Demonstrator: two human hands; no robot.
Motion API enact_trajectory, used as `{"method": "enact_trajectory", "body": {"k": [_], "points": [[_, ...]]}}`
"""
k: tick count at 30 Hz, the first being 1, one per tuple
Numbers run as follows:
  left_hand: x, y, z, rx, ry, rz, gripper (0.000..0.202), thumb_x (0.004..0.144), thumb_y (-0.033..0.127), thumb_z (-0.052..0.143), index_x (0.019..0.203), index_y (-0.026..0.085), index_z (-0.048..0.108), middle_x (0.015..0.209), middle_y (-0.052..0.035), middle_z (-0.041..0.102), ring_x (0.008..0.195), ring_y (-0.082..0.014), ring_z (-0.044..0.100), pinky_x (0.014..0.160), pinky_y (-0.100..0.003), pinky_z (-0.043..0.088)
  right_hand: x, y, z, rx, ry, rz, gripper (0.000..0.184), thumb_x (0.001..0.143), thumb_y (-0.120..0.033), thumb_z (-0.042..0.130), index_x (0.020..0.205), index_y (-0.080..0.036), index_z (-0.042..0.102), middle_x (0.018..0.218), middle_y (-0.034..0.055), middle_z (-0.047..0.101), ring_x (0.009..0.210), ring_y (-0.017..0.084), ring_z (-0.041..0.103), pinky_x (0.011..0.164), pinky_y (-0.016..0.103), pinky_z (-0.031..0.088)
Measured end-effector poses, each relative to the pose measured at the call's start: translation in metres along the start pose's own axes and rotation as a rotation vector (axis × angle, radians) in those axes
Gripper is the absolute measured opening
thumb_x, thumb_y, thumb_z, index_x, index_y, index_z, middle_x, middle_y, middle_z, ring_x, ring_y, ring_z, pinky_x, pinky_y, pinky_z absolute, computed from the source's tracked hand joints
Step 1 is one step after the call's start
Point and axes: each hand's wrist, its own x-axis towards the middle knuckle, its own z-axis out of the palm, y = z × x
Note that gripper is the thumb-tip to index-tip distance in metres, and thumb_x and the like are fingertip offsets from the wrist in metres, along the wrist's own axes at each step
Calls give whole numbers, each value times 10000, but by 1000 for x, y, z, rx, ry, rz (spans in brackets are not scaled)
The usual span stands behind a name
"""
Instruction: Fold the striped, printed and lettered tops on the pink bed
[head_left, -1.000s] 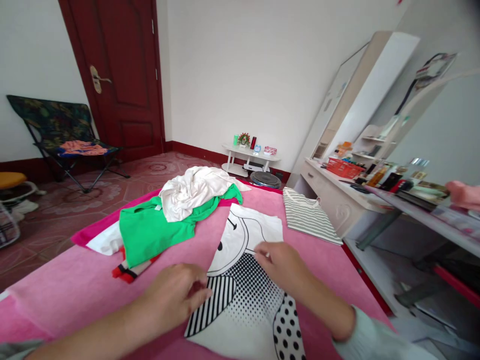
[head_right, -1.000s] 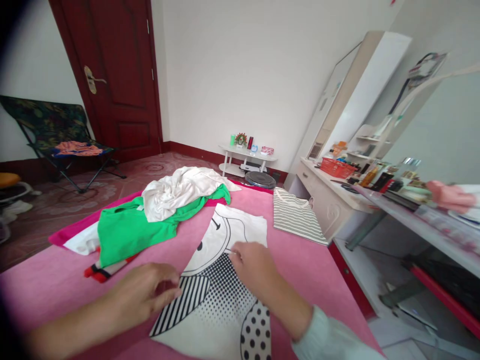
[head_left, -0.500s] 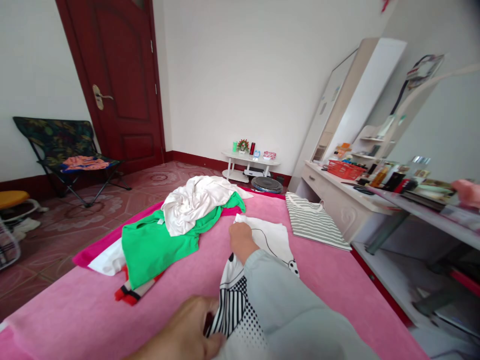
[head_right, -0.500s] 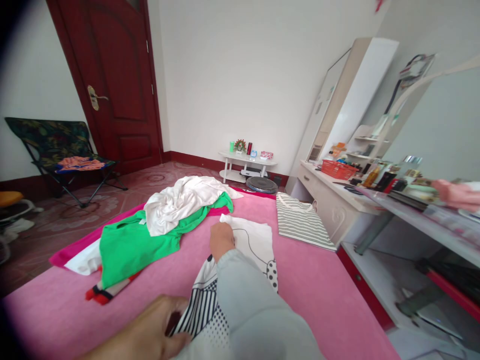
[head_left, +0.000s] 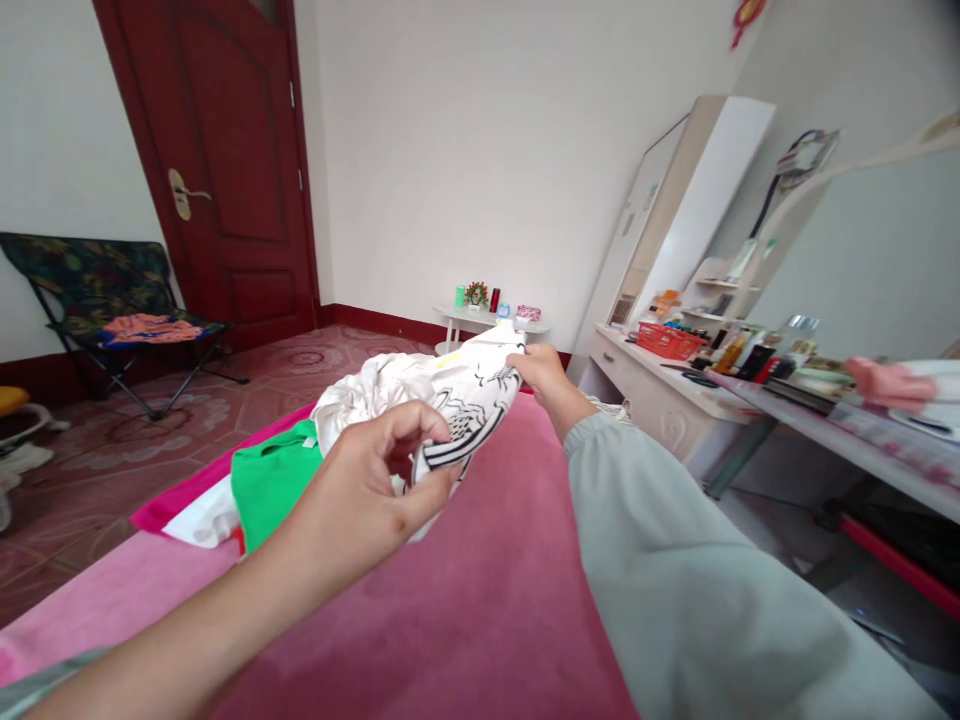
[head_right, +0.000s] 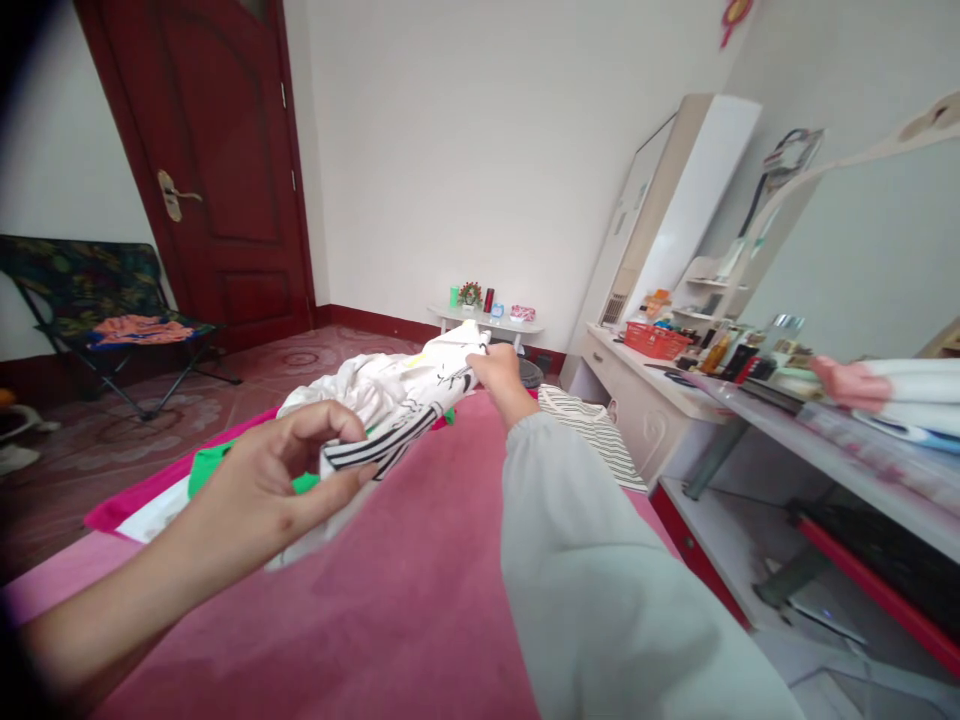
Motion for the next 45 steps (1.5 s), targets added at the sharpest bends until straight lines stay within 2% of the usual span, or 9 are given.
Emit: {"method": "enact_trajectory", "body": {"k": [6,10,14,19,22,26,29,33,45], "points": [[-13,-5,79,83,-247,138,120,717,95,534,782,195,550,691,41,552,613,-97,477,569,-199,357,-46,77,-44,50,92,161,116,561,-227,605,636,-138,614,527,15,620,588,200,639,520,262,494],[-58,-41,146,95,-656,234,313,714,232,655,1025,216,620,953,-23,656,816,-168,593,709,-235,446,-114,153,-84,-77,206,219,193,547,-257,619,709,-155,644,657,66,679,756,267,669,679,339,521],[-82,-56,165,73,-957,421,266,811,259,604,1061,197,670,991,-52,697,938,-198,624,814,-246,462,-157,197,-109,-201,246,147,378,629,-305,562,951,-124,643,971,136,688,889,268,651,874,415,476],[-59,-50,139,16,-880,256,243,814,292,610,1036,228,689,938,-6,713,843,-151,652,763,-207,477,-162,170,-101,-236,87,-95,327,735,-283,510,998,-139,641,1009,109,677,915,225,632,850,373,492],[-26,-65,136,163,-653,162,224,842,257,540,1005,219,689,970,-19,701,912,-170,639,839,-252,473,-155,135,-86,-278,-24,-212,235,767,-230,490,911,-175,668,947,65,687,889,199,631,820,337,492],[6,-108,154,465,-370,76,467,888,335,453,1309,140,501,1368,-121,491,1238,-236,470,1034,-352,377,-151,127,-60,-487,-86,-285,253,822,-194,444,931,-175,672,995,70,683,953,195,616,881,335,462],[6,-140,172,642,-390,47,650,905,494,377,1418,95,351,1506,-154,276,1389,-288,237,1138,-444,196,-156,152,-43,-701,-164,-295,383,887,-215,374,1199,-133,582,1260,124,583,1189,224,508,1012,384,380],[-6,-159,183,692,-451,57,701,922,575,222,1448,117,299,1536,-132,189,1419,-281,129,1157,-462,102,-160,179,-33,-857,-267,-255,490,942,-284,291,1398,-133,389,1462,106,382,1361,231,309,1093,449,277],[27,-161,170,575,-432,-19,532,886,542,406,1303,218,476,1485,-105,335,1362,-274,302,1105,-465,255,-160,184,-36,-727,-200,-336,449,927,-258,356,1352,-150,448,1409,138,447,1323,263,373,1053,503,332]]}}
